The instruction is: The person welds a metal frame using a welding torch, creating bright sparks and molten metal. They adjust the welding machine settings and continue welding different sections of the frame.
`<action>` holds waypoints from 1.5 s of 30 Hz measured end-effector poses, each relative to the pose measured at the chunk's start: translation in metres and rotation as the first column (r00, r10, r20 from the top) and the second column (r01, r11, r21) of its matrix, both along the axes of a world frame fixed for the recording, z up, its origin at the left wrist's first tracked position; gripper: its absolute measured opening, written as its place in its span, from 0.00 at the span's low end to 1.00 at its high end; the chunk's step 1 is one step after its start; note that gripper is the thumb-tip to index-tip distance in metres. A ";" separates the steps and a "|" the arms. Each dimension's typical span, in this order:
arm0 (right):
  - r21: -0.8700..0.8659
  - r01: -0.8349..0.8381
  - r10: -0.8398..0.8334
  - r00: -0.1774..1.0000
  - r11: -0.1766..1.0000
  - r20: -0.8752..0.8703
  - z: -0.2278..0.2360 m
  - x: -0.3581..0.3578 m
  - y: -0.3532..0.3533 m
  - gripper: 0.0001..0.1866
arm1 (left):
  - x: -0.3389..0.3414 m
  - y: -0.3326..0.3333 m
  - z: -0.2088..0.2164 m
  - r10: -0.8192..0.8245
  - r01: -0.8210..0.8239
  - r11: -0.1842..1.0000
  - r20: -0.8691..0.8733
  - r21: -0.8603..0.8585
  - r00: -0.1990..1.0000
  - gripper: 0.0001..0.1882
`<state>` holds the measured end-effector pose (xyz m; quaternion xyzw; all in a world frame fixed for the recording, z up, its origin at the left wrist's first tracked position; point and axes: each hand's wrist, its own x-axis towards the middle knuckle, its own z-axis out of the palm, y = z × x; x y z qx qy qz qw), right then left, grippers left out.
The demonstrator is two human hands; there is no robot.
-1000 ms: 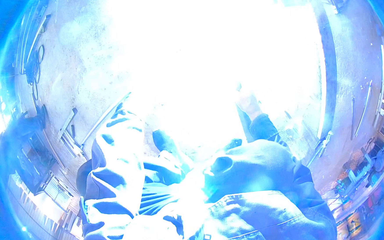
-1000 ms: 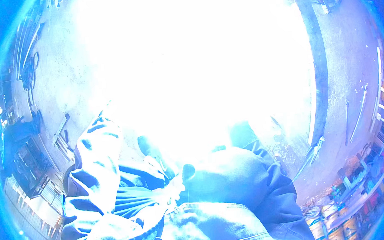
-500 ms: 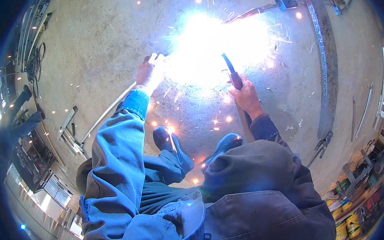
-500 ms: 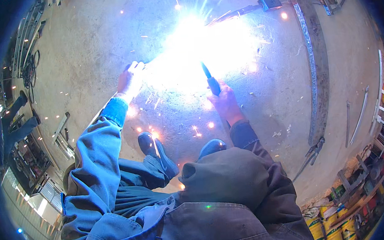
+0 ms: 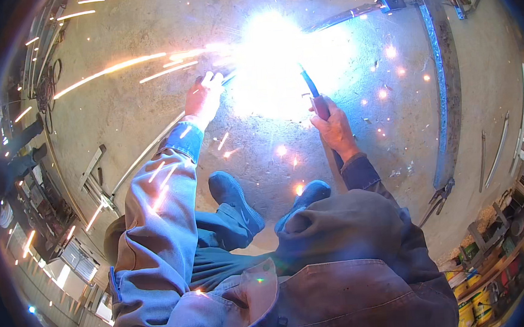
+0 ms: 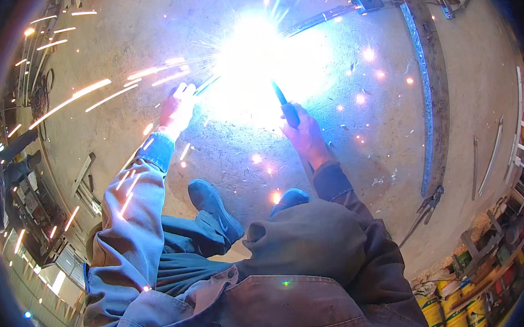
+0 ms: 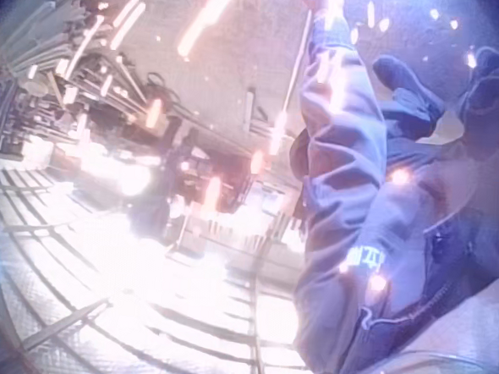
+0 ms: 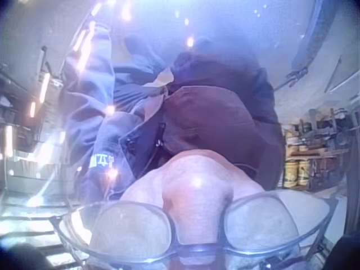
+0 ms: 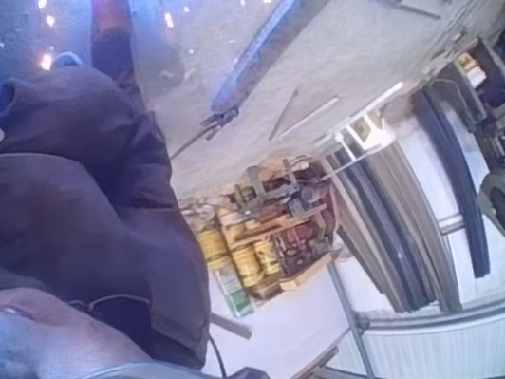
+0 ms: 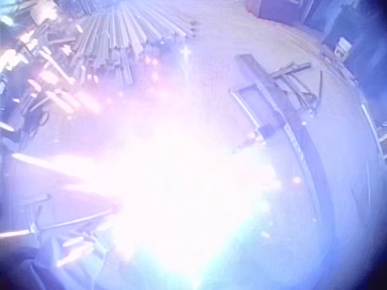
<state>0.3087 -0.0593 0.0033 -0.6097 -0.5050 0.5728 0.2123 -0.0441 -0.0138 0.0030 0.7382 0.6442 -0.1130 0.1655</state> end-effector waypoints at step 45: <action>0.018 0.015 -0.014 0.996 1.000 -0.084 0.007 -0.003 -0.019 0.25 | -0.007 -0.003 0.002 0.030 -0.033 0.999 0.091 0.034 0.995 0.11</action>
